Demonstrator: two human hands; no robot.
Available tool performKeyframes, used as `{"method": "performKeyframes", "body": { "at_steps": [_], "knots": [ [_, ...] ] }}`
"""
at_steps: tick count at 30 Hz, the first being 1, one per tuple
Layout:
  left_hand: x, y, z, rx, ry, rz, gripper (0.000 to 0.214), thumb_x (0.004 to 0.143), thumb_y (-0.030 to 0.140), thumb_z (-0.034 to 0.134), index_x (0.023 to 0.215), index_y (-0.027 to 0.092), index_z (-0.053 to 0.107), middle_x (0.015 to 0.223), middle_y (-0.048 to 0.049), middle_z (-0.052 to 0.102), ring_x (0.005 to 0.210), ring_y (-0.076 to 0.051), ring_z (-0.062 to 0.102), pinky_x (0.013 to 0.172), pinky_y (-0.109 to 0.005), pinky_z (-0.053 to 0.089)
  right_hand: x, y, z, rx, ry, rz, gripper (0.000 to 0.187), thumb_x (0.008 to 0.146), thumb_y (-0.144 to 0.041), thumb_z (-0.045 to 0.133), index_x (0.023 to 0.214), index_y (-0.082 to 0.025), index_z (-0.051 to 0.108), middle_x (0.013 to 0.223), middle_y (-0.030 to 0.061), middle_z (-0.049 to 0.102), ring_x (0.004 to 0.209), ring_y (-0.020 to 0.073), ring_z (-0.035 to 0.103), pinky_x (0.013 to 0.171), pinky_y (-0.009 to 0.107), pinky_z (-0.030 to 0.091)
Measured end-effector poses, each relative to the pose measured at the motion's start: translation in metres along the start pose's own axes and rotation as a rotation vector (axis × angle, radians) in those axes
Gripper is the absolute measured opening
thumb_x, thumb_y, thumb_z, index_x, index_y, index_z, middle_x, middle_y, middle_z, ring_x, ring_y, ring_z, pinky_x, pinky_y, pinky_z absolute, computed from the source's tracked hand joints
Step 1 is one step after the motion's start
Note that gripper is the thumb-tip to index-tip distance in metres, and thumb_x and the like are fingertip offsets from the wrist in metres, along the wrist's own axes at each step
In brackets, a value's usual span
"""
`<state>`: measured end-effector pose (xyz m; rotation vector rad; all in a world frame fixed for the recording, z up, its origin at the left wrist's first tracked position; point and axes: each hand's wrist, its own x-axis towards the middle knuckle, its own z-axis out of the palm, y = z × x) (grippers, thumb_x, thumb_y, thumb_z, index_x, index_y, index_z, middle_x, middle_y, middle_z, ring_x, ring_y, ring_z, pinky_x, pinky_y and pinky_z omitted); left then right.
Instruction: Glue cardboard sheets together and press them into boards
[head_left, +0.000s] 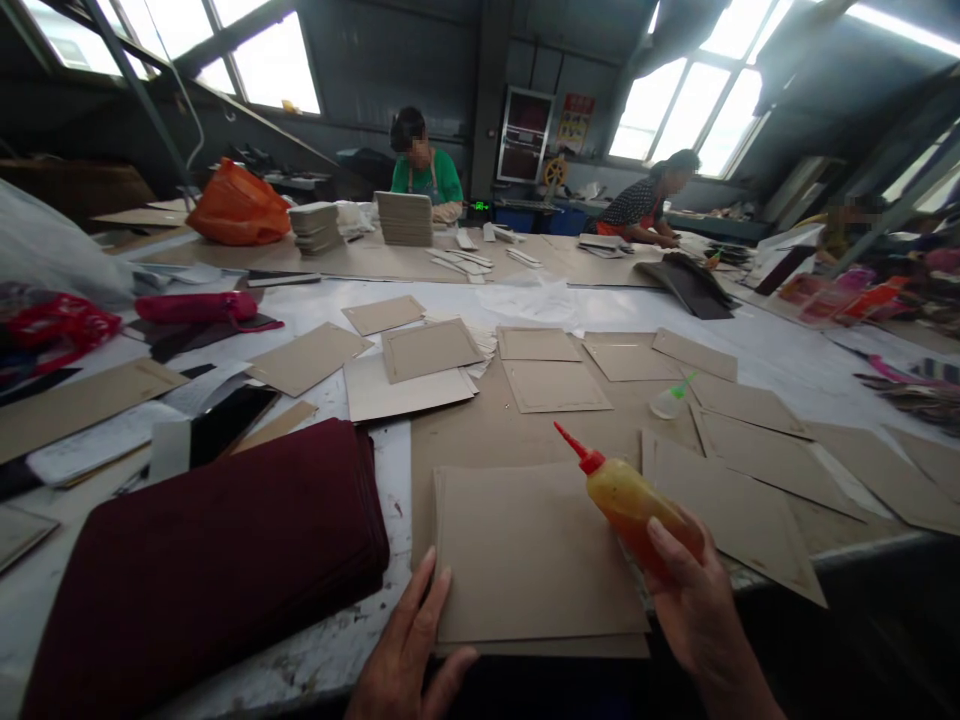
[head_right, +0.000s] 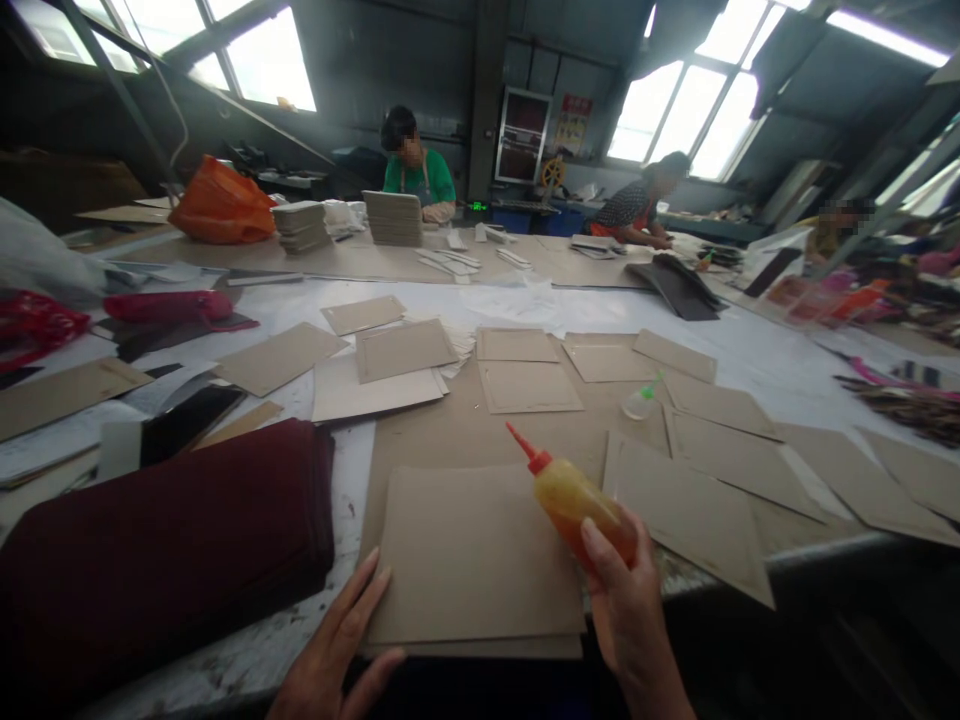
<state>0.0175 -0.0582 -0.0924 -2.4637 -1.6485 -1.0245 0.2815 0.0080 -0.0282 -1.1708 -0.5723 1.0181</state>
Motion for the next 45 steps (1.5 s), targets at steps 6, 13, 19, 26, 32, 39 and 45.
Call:
{"method": "performKeyframes", "body": {
  "at_steps": [6, 13, 19, 26, 32, 39, 45],
  "knots": [
    [-0.001, -0.003, -0.002, -0.030, 0.045, 0.008, 0.050, 0.086, 0.034, 0.049, 0.129, 0.012, 0.035, 0.128, -0.0157, 0.047, 0.116, -0.022, 0.047, 0.090, -0.030, 0.046, 0.002, -0.007, 0.000, -0.087, -0.073, 0.024, 0.039, 0.062, -0.034, 0.071, 0.097, -0.023, 0.057, 0.096, 0.0015, 0.062, 0.089, 0.0221, 0.060, 0.076, 0.034, 0.053],
    [-0.002, -0.002, -0.009, -0.078, 0.107, 0.049, 0.038, 0.085, 0.027, 0.050, 0.118, 0.009, 0.045, 0.122, -0.0173, 0.050, 0.115, -0.022, 0.048, 0.091, -0.030, 0.047, -0.008, -0.031, 0.003, -0.061, -0.179, 0.144, 0.051, 0.054, -0.033, 0.075, 0.101, -0.026, 0.055, 0.097, 0.0040, 0.059, 0.072, 0.0214, 0.058, 0.046, 0.028, 0.052],
    [0.007, -0.011, -0.015, -0.091, 0.154, 0.197, 0.026, 0.083, 0.022, 0.052, 0.106, 0.011, 0.054, 0.111, -0.0155, 0.057, 0.108, -0.022, 0.053, 0.088, -0.029, 0.049, -0.015, -0.021, 0.022, -0.067, -0.321, 0.223, 0.046, 0.064, -0.042, 0.069, 0.102, -0.025, 0.051, 0.095, 0.0062, 0.059, 0.072, 0.0208, 0.058, 0.049, 0.028, 0.051],
    [0.009, -0.012, -0.018, -0.188, 0.159, 0.176, 0.025, 0.083, 0.022, 0.053, 0.105, 0.010, 0.055, 0.107, -0.0165, 0.057, 0.105, -0.023, 0.054, 0.087, -0.034, 0.051, -0.012, -0.026, 0.037, -0.744, -0.439, -0.192, 0.055, 0.062, -0.042, 0.072, 0.105, -0.024, 0.045, 0.096, 0.0052, 0.058, 0.080, 0.0217, 0.061, 0.071, 0.032, 0.052],
    [0.006, -0.013, -0.017, -0.202, 0.171, 0.198, 0.030, 0.082, 0.019, 0.055, 0.110, 0.009, 0.052, 0.107, -0.0157, 0.057, 0.108, -0.023, 0.051, 0.089, -0.035, 0.050, -0.015, -0.029, 0.051, -0.864, -0.553, -0.372, 0.049, 0.067, -0.042, 0.069, 0.106, -0.027, 0.042, 0.101, 0.0042, 0.055, 0.084, 0.0197, 0.061, 0.074, 0.030, 0.053],
    [0.004, -0.015, -0.016, -0.202, 0.174, 0.201, 0.031, 0.080, 0.017, 0.057, 0.109, 0.006, 0.053, 0.107, -0.0172, 0.058, 0.110, -0.024, 0.051, 0.090, -0.035, 0.049, -0.005, -0.022, 0.066, -0.965, -0.572, -0.455, 0.047, 0.069, -0.045, 0.066, 0.104, -0.025, 0.043, 0.098, 0.0046, 0.053, 0.083, 0.0206, 0.059, 0.073, 0.033, 0.053],
    [0.006, -0.015, -0.017, -0.212, 0.149, 0.196, 0.030, 0.081, 0.016, 0.056, 0.109, 0.007, 0.052, 0.106, -0.0167, 0.059, 0.110, -0.024, 0.050, 0.088, -0.037, 0.050, 0.001, -0.024, 0.078, -1.107, -0.572, -0.457, 0.048, 0.068, -0.050, 0.065, 0.103, -0.024, 0.043, 0.097, 0.0057, 0.053, 0.082, 0.0219, 0.058, 0.071, 0.034, 0.052]
  ]
}}
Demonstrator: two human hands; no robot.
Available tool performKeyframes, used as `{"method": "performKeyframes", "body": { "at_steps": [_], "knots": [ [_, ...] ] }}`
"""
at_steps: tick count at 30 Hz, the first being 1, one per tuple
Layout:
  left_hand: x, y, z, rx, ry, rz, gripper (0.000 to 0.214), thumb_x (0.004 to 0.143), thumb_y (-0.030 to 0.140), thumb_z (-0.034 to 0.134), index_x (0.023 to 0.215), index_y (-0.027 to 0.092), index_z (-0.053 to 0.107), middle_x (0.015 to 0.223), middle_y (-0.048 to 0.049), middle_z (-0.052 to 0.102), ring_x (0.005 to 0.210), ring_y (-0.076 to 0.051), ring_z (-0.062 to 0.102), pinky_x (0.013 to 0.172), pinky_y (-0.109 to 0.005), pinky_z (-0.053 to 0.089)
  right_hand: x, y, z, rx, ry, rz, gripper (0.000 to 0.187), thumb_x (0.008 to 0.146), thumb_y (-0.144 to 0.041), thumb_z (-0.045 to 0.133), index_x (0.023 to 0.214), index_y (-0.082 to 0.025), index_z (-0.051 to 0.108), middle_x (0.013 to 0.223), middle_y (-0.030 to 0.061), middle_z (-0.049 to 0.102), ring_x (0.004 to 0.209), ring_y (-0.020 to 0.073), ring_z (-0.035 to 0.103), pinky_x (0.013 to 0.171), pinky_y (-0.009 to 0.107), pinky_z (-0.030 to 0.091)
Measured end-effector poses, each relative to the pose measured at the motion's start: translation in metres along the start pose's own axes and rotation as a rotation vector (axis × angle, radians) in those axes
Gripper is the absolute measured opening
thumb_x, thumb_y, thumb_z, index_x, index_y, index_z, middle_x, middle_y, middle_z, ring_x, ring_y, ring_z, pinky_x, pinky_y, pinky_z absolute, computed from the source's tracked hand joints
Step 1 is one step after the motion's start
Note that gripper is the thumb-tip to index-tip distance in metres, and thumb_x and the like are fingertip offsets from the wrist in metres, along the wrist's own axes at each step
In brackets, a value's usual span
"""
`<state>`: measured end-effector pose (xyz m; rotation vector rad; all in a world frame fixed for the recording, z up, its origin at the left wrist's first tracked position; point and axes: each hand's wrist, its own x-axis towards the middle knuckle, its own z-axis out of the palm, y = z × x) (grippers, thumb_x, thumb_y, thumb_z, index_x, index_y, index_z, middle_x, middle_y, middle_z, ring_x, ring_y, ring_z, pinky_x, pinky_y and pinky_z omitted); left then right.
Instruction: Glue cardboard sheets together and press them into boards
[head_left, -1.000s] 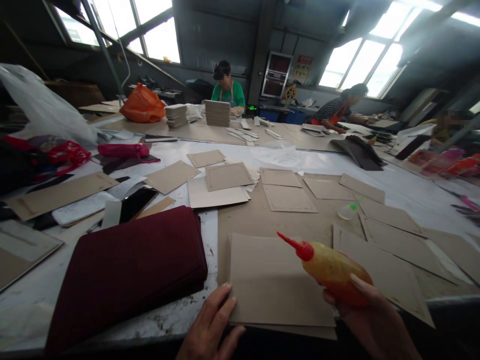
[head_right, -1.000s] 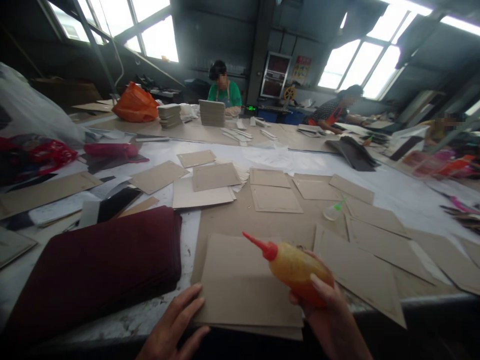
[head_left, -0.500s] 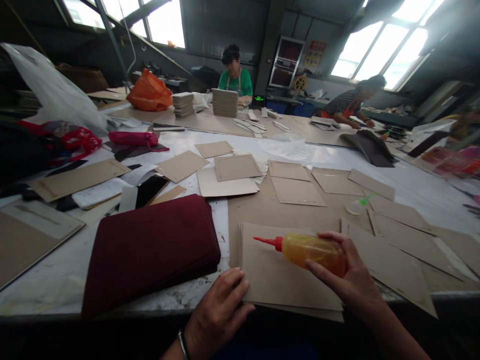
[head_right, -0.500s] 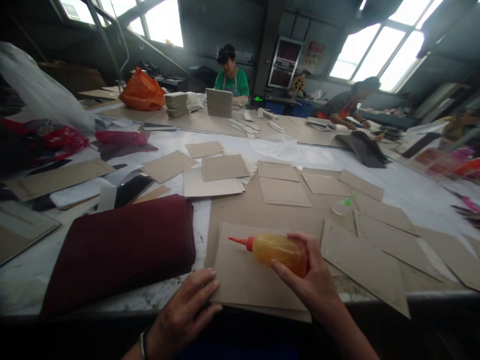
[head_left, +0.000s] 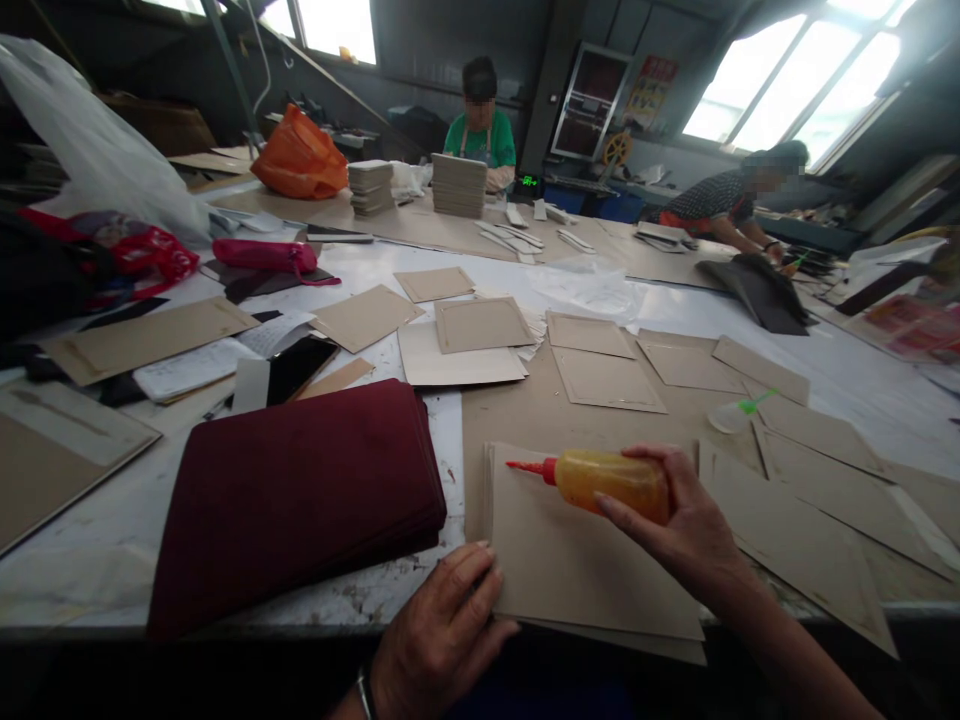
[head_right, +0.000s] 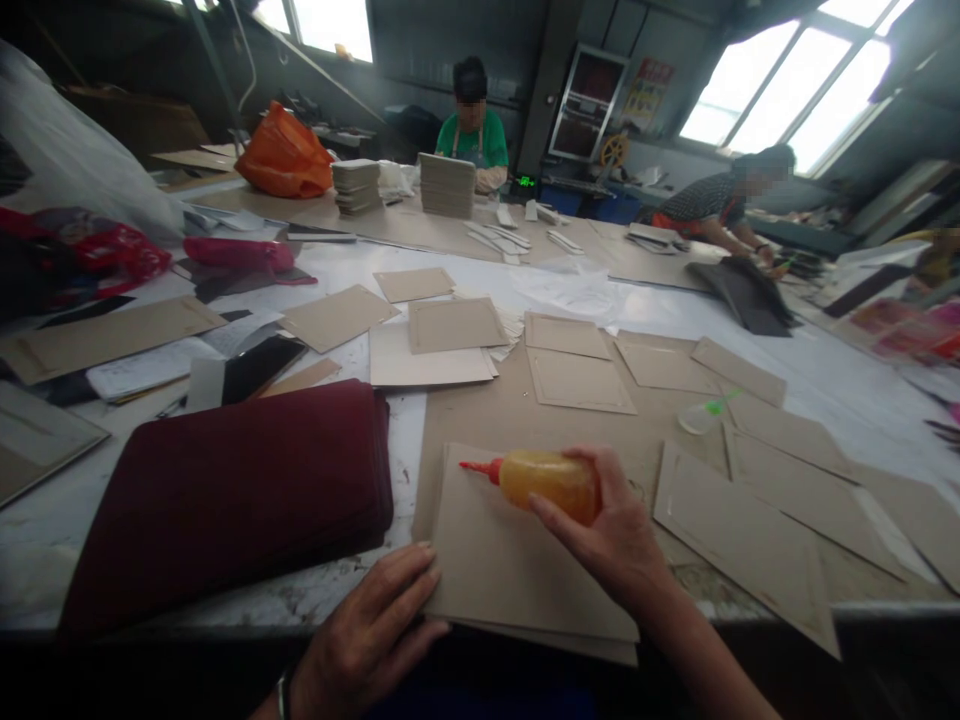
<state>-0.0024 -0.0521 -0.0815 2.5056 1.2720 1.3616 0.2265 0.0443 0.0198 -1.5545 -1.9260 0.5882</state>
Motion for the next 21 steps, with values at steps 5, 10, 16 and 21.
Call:
{"method": "performKeyframes", "body": {
  "at_steps": [5, 10, 16, 21],
  "knots": [
    [0.000, -0.001, 0.001, -0.002, -0.012, -0.004, 0.030, 0.081, 0.016, 0.057, 0.109, 0.007, 0.053, 0.107, -0.0166, 0.058, 0.111, -0.024, 0.049, 0.090, -0.037, 0.050, 0.012, -0.011, -0.003, -0.063, -0.020, 0.144, 0.049, 0.065, -0.055, 0.064, 0.097, -0.023, 0.044, 0.082, 0.0031, 0.057, 0.073, 0.0215, 0.059, 0.063, 0.033, 0.052],
    [0.000, 0.000, 0.000, 0.005, -0.021, -0.012, 0.029, 0.081, 0.017, 0.056, 0.108, 0.007, 0.053, 0.107, -0.0160, 0.058, 0.111, -0.024, 0.049, 0.090, -0.036, 0.049, 0.020, -0.015, -0.011, 0.018, -0.136, 0.256, 0.047, 0.064, -0.055, 0.064, 0.090, -0.022, 0.045, 0.070, 0.0008, 0.058, 0.060, 0.0197, 0.059, 0.051, 0.030, 0.051],
    [-0.001, -0.001, 0.001, 0.009, 0.002, -0.001, 0.028, 0.081, 0.016, 0.056, 0.106, 0.006, 0.054, 0.105, -0.0162, 0.059, 0.110, -0.024, 0.050, 0.090, -0.035, 0.049, 0.026, -0.017, -0.010, -0.014, -0.094, 0.226, 0.045, 0.063, -0.052, 0.065, 0.090, -0.021, 0.046, 0.070, 0.0015, 0.059, 0.060, 0.0198, 0.060, 0.050, 0.029, 0.050],
    [-0.001, -0.001, 0.002, 0.023, 0.011, 0.006, 0.029, 0.080, 0.017, 0.057, 0.108, 0.008, 0.054, 0.105, -0.0154, 0.060, 0.108, -0.024, 0.052, 0.089, -0.034, 0.050, 0.029, -0.018, -0.008, 0.034, -0.124, 0.216, 0.044, 0.066, -0.053, 0.064, 0.088, -0.021, 0.042, 0.072, 0.0012, 0.058, 0.062, 0.0194, 0.060, 0.051, 0.030, 0.051]
  ]
}}
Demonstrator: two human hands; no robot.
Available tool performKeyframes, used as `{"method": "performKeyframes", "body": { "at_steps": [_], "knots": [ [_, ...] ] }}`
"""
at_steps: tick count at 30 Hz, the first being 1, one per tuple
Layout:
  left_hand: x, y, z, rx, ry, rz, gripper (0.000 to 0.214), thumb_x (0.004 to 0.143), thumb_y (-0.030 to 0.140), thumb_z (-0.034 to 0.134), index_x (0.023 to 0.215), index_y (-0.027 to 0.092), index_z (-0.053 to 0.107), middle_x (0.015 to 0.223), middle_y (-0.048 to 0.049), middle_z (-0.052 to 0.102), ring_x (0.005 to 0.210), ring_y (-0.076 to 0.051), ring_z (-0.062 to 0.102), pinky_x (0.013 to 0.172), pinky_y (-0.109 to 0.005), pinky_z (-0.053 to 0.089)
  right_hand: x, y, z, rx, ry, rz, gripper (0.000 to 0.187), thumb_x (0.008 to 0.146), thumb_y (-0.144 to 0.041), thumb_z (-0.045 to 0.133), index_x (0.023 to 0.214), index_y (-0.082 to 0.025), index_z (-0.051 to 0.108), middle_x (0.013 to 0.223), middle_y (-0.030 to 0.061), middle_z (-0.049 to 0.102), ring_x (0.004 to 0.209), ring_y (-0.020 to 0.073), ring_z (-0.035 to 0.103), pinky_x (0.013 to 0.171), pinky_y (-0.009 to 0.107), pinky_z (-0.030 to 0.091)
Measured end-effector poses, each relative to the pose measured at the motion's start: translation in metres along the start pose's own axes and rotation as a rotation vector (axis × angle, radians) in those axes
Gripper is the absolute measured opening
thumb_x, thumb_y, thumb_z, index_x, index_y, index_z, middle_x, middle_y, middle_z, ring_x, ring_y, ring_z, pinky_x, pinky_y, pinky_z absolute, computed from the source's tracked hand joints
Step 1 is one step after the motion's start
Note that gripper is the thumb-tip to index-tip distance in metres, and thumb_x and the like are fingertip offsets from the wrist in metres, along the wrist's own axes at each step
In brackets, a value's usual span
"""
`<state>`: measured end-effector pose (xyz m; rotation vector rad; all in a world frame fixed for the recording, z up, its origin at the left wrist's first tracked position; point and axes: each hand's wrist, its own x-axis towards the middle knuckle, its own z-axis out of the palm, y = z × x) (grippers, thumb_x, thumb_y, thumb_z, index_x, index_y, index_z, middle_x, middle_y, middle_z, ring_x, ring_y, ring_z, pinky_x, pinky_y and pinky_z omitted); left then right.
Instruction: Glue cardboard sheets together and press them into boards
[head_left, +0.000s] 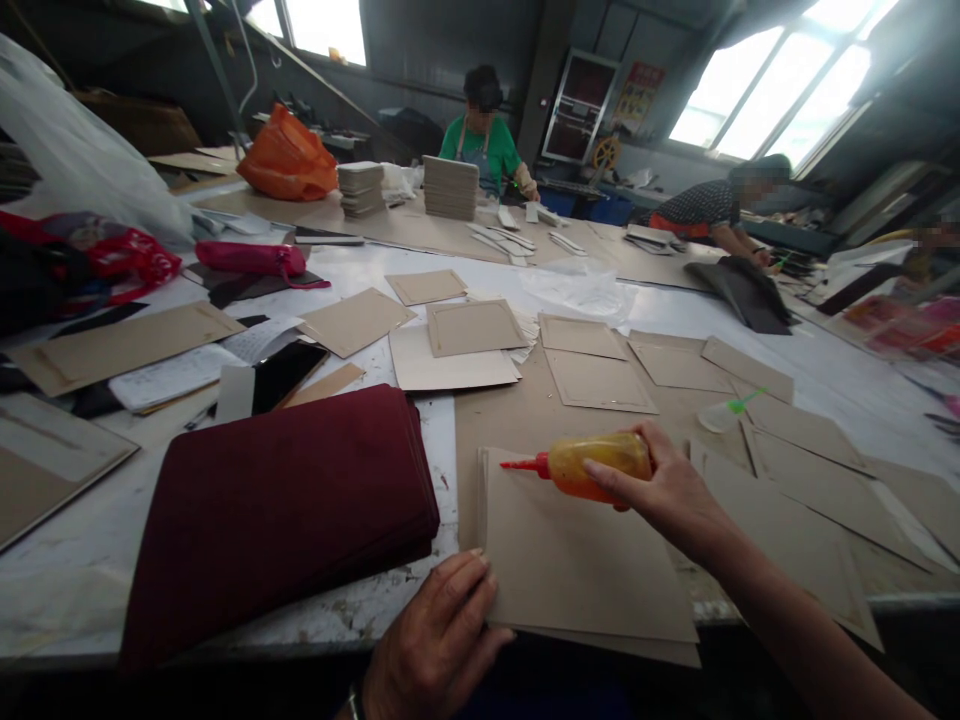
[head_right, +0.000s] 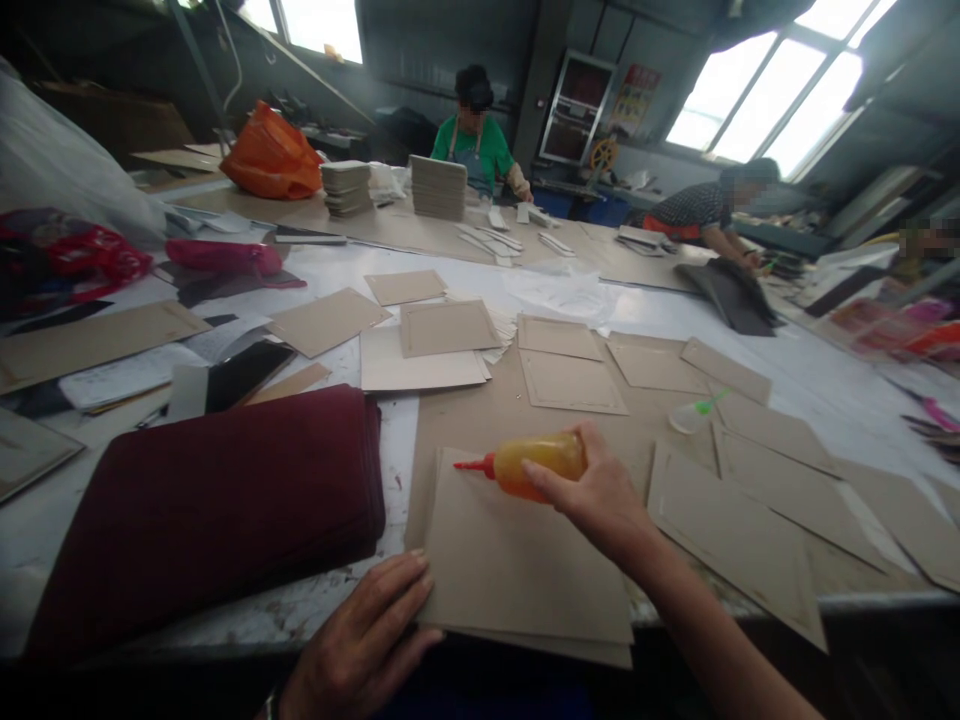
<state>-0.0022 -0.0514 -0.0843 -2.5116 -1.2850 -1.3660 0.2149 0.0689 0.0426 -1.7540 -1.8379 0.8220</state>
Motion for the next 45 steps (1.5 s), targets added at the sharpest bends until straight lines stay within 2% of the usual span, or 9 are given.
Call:
{"method": "performKeyframes", "body": {
  "at_steps": [5, 11, 22, 28, 34, 40, 45],
  "knots": [
    [0.001, 0.000, 0.000, 0.012, -0.006, 0.007, 0.029, 0.081, 0.016, 0.056, 0.108, 0.007, 0.054, 0.105, -0.0157, 0.059, 0.108, -0.024, 0.052, 0.089, -0.033, 0.050, -0.003, -0.001, -0.005, 0.038, -0.079, 0.028, 0.043, 0.067, -0.054, 0.063, 0.086, -0.022, 0.040, 0.066, -0.0016, 0.055, 0.055, 0.0170, 0.058, 0.044, 0.027, 0.050],
    [0.001, -0.001, 0.001, 0.006, 0.016, 0.028, 0.025, 0.081, 0.016, 0.055, 0.105, 0.008, 0.054, 0.104, -0.0153, 0.060, 0.107, -0.023, 0.053, 0.089, -0.032, 0.050, 0.002, -0.009, -0.002, 0.047, -0.020, -0.009, 0.041, 0.067, -0.050, 0.064, 0.083, -0.021, 0.040, 0.066, -0.0015, 0.055, 0.056, 0.0160, 0.057, 0.044, 0.026, 0.050],
    [0.000, 0.002, 0.000, -0.010, 0.046, 0.009, 0.025, 0.080, 0.015, 0.057, 0.104, 0.009, 0.055, 0.101, -0.0145, 0.059, 0.101, -0.022, 0.055, 0.086, -0.034, 0.051, -0.011, -0.012, -0.006, 0.054, -0.112, 0.025, 0.040, 0.067, -0.049, 0.064, 0.082, -0.022, 0.040, 0.062, -0.0025, 0.056, 0.049, 0.0146, 0.056, 0.038, 0.023, 0.047],
    [-0.002, 0.002, 0.001, 0.005, 0.050, 0.014, 0.026, 0.080, 0.016, 0.058, 0.105, 0.009, 0.055, 0.099, -0.0140, 0.058, 0.099, -0.022, 0.054, 0.084, -0.035, 0.052, -0.003, -0.010, -0.002, -0.040, 0.005, -0.039, 0.040, 0.068, -0.051, 0.063, 0.081, -0.022, 0.040, 0.066, -0.0010, 0.056, 0.055, 0.0156, 0.058, 0.043, 0.024, 0.048],
    [-0.004, 0.001, 0.003, 0.009, 0.040, 0.008, 0.022, 0.082, 0.017, 0.056, 0.103, 0.010, 0.055, 0.099, -0.0136, 0.058, 0.099, -0.021, 0.054, 0.085, -0.034, 0.051, -0.003, -0.012, -0.002, 0.001, -0.027, -0.017, 0.042, 0.067, -0.052, 0.064, 0.081, -0.022, 0.038, 0.065, -0.0018, 0.055, 0.049, 0.0149, 0.057, 0.038, 0.024, 0.046],
    [-0.003, 0.002, 0.002, 0.004, 0.043, -0.001, 0.021, 0.081, 0.017, 0.057, 0.100, 0.008, 0.056, 0.098, -0.0142, 0.058, 0.098, -0.021, 0.054, 0.084, -0.033, 0.051, -0.008, -0.013, -0.006, -0.013, -0.070, 0.004, 0.041, 0.069, -0.053, 0.063, 0.082, -0.022, 0.038, 0.065, -0.0016, 0.056, 0.052, 0.0163, 0.058, 0.038, 0.024, 0.046],
    [-0.004, 0.002, 0.003, 0.007, 0.043, 0.002, 0.022, 0.080, 0.016, 0.058, 0.101, 0.008, 0.056, 0.098, -0.0139, 0.058, 0.097, -0.021, 0.054, 0.084, -0.033, 0.051, -0.001, -0.011, -0.001, -0.059, 0.017, -0.037, 0.043, 0.068, -0.053, 0.062, 0.085, -0.022, 0.038, 0.067, -0.0016, 0.055, 0.052, 0.0156, 0.058, 0.041, 0.024, 0.048]
  ]
}}
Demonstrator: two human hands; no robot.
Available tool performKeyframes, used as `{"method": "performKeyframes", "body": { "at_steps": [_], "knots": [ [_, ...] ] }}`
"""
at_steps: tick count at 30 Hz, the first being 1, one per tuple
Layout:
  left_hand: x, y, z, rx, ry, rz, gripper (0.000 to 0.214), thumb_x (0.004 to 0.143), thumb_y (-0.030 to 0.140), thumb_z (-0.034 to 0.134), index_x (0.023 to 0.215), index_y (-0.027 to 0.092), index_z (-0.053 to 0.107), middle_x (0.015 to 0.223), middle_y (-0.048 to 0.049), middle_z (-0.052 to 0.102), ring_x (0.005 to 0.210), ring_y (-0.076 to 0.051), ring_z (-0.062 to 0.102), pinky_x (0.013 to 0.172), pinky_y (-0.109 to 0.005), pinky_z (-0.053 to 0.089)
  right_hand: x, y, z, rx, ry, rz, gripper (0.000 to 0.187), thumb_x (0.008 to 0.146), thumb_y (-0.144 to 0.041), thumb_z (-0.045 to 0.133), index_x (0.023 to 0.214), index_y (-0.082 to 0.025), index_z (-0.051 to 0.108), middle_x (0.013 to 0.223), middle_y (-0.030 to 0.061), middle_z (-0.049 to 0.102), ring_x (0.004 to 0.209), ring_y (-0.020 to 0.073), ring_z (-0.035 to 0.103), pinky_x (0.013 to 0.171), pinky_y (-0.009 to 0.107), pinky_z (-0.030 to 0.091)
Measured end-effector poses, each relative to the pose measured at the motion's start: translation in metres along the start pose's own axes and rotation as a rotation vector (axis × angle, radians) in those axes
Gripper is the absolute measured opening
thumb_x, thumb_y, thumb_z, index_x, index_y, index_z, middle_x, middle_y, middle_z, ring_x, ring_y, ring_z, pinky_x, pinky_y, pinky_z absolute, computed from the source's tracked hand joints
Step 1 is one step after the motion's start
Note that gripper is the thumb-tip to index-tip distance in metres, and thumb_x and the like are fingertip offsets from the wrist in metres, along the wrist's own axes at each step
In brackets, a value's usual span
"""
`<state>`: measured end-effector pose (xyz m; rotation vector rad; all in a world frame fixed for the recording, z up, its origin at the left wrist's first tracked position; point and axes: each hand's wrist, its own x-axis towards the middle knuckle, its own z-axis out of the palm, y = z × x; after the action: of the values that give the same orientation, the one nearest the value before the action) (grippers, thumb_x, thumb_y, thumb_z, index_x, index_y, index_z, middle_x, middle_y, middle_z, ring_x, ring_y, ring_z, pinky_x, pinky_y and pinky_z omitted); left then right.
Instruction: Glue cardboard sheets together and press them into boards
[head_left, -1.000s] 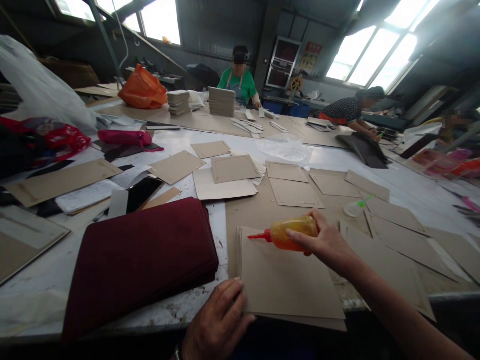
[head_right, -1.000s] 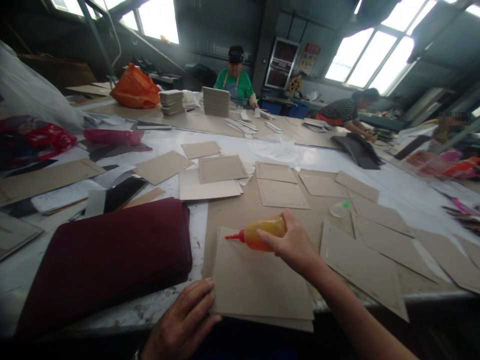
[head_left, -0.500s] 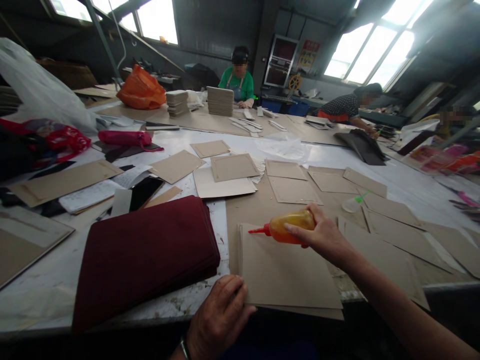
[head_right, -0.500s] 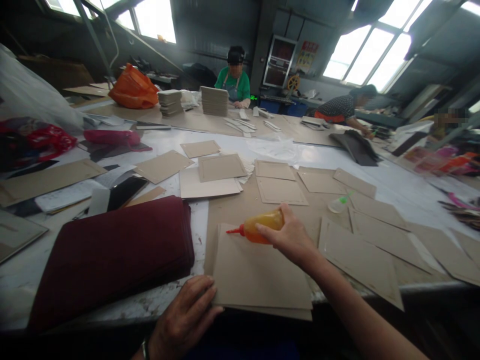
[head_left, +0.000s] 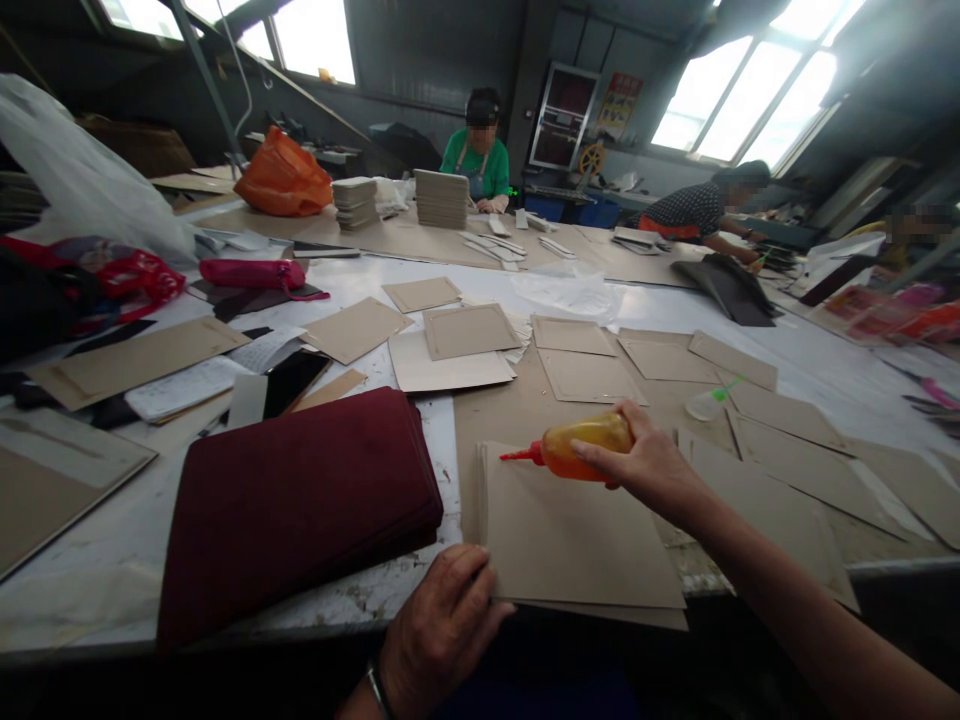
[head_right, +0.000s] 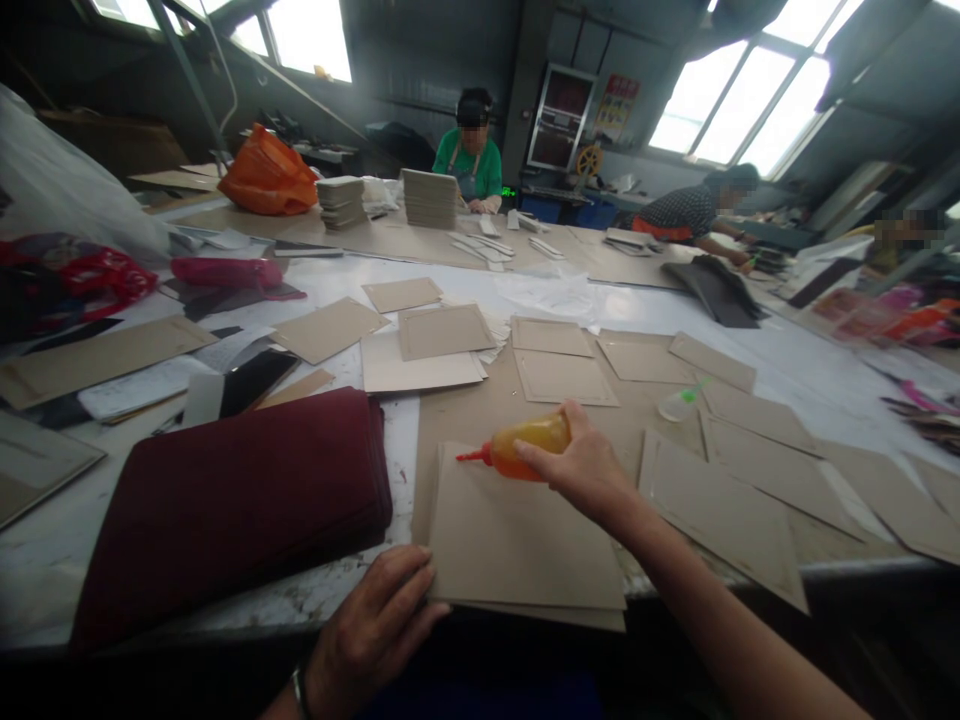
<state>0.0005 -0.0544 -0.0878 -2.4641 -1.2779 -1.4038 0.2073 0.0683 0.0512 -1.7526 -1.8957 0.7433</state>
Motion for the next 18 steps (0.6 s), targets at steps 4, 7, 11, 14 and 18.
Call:
{"method": "performKeyframes", "body": {
  "at_steps": [4, 7, 11, 14, 18],
  "knots": [
    [-0.001, 0.000, 0.001, -0.002, 0.005, -0.004, 0.023, 0.080, 0.016, 0.057, 0.102, 0.008, 0.055, 0.098, -0.0138, 0.057, 0.096, -0.021, 0.055, 0.083, -0.033, 0.052, 0.001, 0.001, 0.002, 0.018, -0.021, 0.012, 0.044, 0.067, -0.054, 0.062, 0.084, -0.022, 0.037, 0.067, -0.0019, 0.055, 0.051, 0.0158, 0.058, 0.039, 0.024, 0.047],
    [-0.001, 0.000, 0.001, -0.008, -0.002, -0.003, 0.024, 0.080, 0.017, 0.058, 0.102, 0.008, 0.054, 0.099, -0.0139, 0.057, 0.097, -0.021, 0.054, 0.083, -0.033, 0.052, -0.004, 0.001, 0.000, 0.024, -0.055, 0.031, 0.043, 0.067, -0.054, 0.062, 0.082, -0.022, 0.037, 0.065, -0.0022, 0.055, 0.049, 0.0153, 0.057, 0.039, 0.025, 0.047],
    [0.000, 0.000, 0.001, -0.020, 0.002, -0.007, 0.023, 0.079, 0.016, 0.060, 0.100, 0.008, 0.054, 0.099, -0.0138, 0.057, 0.097, -0.021, 0.053, 0.084, -0.034, 0.051, -0.014, 0.000, -0.005, 0.049, -0.100, 0.053, 0.041, 0.067, -0.051, 0.063, 0.082, -0.023, 0.037, 0.064, -0.0023, 0.054, 0.051, 0.0160, 0.057, 0.039, 0.025, 0.048],
    [0.001, 0.000, 0.000, -0.026, 0.006, -0.006, 0.022, 0.078, 0.016, 0.060, 0.099, 0.008, 0.054, 0.098, -0.0135, 0.057, 0.096, -0.021, 0.053, 0.084, -0.034, 0.051, -0.021, 0.000, -0.007, 0.056, -0.136, 0.061, 0.040, 0.067, -0.050, 0.063, 0.082, -0.024, 0.038, 0.062, -0.0033, 0.053, 0.050, 0.0156, 0.056, 0.039, 0.025, 0.048],
    [0.001, 0.001, -0.001, -0.038, 0.000, -0.008, 0.025, 0.077, 0.015, 0.062, 0.100, 0.008, 0.054, 0.099, -0.0137, 0.057, 0.097, -0.022, 0.053, 0.084, -0.035, 0.051, -0.031, 0.002, -0.009, 0.104, -0.190, 0.097, 0.040, 0.066, -0.051, 0.063, 0.081, -0.024, 0.038, 0.064, -0.0028, 0.055, 0.053, 0.0162, 0.057, 0.041, 0.026, 0.049]
  ]
}}
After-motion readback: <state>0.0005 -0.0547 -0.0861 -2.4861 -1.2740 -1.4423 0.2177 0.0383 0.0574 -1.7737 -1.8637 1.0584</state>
